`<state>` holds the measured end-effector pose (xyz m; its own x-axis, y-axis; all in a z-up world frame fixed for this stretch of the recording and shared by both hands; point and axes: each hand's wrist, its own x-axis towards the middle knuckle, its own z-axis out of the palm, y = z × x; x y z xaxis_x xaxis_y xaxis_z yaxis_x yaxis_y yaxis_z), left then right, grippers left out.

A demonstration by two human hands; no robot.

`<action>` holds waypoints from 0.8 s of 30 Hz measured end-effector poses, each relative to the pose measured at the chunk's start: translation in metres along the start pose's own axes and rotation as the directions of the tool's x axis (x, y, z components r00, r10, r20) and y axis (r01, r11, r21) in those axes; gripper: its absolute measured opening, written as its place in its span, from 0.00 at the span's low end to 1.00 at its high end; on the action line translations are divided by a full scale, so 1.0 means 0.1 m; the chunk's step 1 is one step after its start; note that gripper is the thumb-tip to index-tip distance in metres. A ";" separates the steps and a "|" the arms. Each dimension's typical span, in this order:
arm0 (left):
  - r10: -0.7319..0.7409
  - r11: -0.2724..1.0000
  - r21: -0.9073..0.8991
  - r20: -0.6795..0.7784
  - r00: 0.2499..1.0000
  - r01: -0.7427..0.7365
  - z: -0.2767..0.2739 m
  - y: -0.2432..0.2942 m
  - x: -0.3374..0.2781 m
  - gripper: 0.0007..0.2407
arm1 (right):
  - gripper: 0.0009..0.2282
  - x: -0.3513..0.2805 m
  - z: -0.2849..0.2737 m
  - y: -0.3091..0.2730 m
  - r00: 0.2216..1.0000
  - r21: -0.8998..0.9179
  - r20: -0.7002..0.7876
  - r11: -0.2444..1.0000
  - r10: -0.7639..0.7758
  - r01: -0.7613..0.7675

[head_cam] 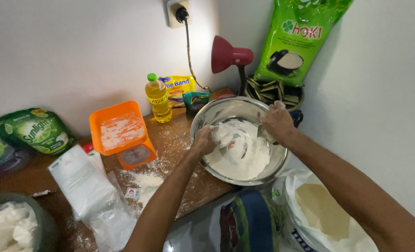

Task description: Measuring and mixing flour using a scale, scoop, and bowl for packaging.

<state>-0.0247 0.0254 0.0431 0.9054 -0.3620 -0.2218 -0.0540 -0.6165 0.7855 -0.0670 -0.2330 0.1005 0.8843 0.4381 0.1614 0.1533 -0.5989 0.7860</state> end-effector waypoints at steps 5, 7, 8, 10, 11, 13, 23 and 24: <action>0.098 0.995 -0.024 -0.050 0.994 -0.099 0.12 -0.29 0.19 0.23 | 0.14 0.09 0.05 -0.21 0.994 -0.208 -0.033 0.972 0.106 -0.111; 0.173 0.985 0.013 -0.063 0.983 -0.173 0.16 -0.42 0.30 0.23 | 0.17 0.13 0.34 -0.25 0.981 -0.480 -0.025 0.858 0.192 -0.181; 0.178 0.984 0.038 -0.068 0.982 -0.176 0.16 -0.45 0.33 0.22 | 0.11 0.20 0.73 -0.24 0.972 -0.162 0.233 0.987 0.038 0.000; 0.184 0.982 0.061 -0.074 0.980 -0.179 0.17 -0.49 0.40 0.21 | 0.10 0.23 1.12 -0.24 0.890 0.206 0.414 0.972 -0.191 0.113; 0.200 0.979 0.041 -0.085 0.976 -0.197 0.18 -0.52 0.42 0.21 | 0.09 0.19 1.12 -0.29 0.853 0.267 0.468 0.957 -0.232 0.114; 0.216 0.976 0.020 -0.096 0.972 -0.215 0.17 -0.52 0.42 0.21 | 0.09 0.09 1.13 -0.36 0.810 0.327 0.517 0.938 -0.277 0.111; 0.217 0.976 0.002 -0.141 0.966 -0.219 0.13 -0.48 0.64 0.24 | 0.06 0.04 1.40 -0.90 0.696 0.934 0.356 0.242 -0.624 -0.261; 0.213 0.977 0.027 -0.150 0.965 -0.212 0.14 -0.49 0.69 0.24 | 0.06 0.04 1.53 -0.99 0.711 0.925 0.350 0.109 -0.609 -0.363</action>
<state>0.0347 0.0207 -0.0194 0.9258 -0.3760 0.0401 -0.2557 -0.5445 0.7988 -0.0114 -0.2747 -0.0686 0.6900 0.4417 -0.5734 0.1039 -0.8445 -0.5254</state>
